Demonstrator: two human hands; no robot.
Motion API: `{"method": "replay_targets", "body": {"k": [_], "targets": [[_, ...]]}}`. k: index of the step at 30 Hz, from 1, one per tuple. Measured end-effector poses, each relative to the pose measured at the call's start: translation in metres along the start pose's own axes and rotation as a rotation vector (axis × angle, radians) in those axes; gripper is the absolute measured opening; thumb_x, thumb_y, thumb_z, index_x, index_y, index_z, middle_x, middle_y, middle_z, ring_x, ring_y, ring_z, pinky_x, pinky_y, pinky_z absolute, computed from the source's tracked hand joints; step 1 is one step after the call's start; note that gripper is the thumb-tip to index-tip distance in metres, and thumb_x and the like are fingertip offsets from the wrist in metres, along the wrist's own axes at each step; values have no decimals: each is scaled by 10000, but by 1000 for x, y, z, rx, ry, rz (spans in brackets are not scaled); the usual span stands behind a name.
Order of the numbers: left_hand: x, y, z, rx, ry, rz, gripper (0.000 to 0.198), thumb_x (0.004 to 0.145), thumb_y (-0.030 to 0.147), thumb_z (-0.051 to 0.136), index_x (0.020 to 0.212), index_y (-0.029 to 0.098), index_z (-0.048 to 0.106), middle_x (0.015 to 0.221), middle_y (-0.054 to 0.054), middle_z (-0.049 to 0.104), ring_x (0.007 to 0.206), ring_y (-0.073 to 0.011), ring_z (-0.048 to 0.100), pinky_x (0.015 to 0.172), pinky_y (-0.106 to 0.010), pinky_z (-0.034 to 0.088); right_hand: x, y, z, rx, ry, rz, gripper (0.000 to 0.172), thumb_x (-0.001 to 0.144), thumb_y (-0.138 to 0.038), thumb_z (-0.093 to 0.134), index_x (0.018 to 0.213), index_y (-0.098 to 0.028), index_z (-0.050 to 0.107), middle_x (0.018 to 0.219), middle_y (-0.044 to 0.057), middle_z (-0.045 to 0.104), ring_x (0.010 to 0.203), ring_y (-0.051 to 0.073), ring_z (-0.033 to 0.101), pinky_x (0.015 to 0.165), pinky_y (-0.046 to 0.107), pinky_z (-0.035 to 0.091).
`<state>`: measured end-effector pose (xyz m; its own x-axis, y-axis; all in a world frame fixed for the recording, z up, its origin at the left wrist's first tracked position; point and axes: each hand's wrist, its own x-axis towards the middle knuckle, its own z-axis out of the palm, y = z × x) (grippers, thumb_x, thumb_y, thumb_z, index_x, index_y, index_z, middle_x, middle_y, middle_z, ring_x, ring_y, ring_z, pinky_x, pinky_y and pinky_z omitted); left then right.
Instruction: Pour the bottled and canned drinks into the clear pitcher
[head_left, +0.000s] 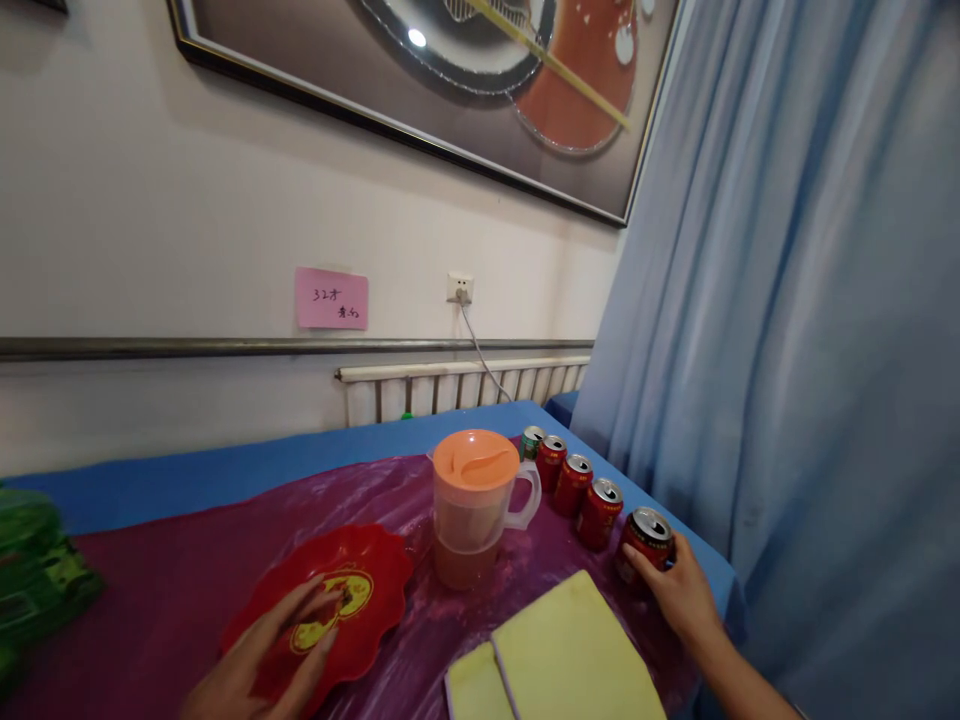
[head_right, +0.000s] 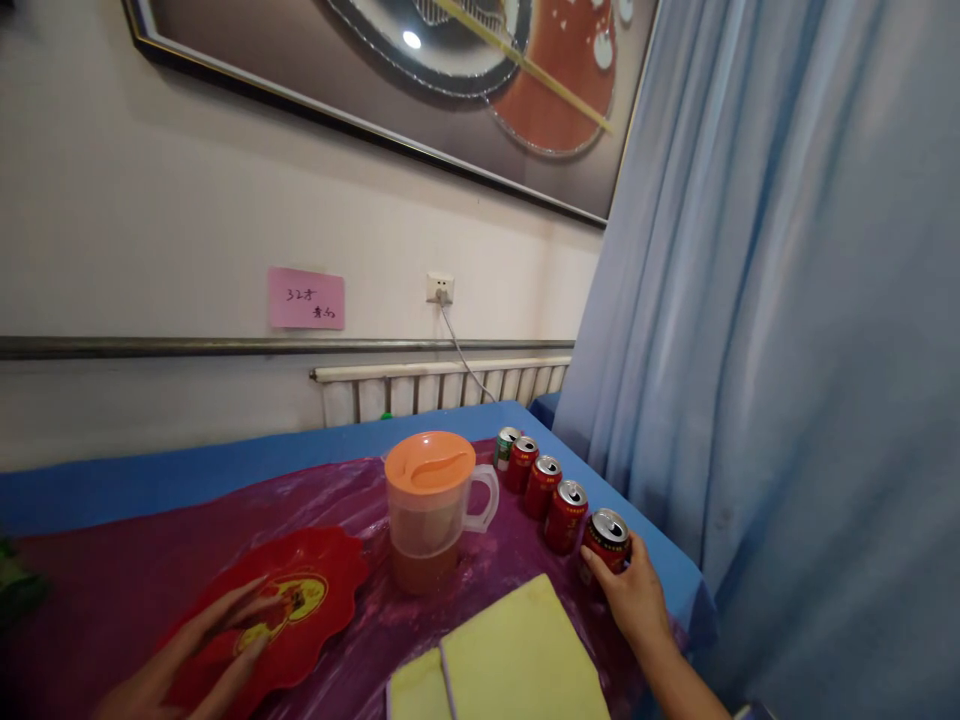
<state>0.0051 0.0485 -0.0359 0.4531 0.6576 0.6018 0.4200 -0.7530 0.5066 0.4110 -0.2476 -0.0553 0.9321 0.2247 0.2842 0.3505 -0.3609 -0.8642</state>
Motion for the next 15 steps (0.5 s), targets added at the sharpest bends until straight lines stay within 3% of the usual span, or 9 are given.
{"method": "replay_targets", "body": {"k": [4,9,12,15], "targets": [[2,-3,1,7,8,-8,423,830,553,614,1207,362,634,974,30,822,818,-255,796,754,-324,655,6,4,10,40,-17,0,639,635,-612,738,1093,-189,602,1001,100,758,931,327,717,812,407,560],[3,5,-4,-34,-29,-14,409,840,523,632,1212,353,642,1020,24,818,894,-260,790,833,-346,644,2,2,13,39,-6,-26,641,619,-631,736,1072,-200,598,1020,100,748,952,325,707,838,416,556],[0,9,-6,-63,-34,-4,407,833,509,654,1200,333,652,1057,11,812,928,-254,784,854,-335,638,-10,8,7,-2,75,-37,711,614,-682,718,1112,-189,599,1067,125,726,995,343,686,866,448,547],[-6,12,-5,-98,-6,7,396,860,481,640,1221,318,647,1058,-5,809,959,-240,775,892,-326,622,-32,11,1,-55,194,-30,704,696,-743,622,1121,-182,611,1066,165,702,965,361,675,826,481,550]]}}
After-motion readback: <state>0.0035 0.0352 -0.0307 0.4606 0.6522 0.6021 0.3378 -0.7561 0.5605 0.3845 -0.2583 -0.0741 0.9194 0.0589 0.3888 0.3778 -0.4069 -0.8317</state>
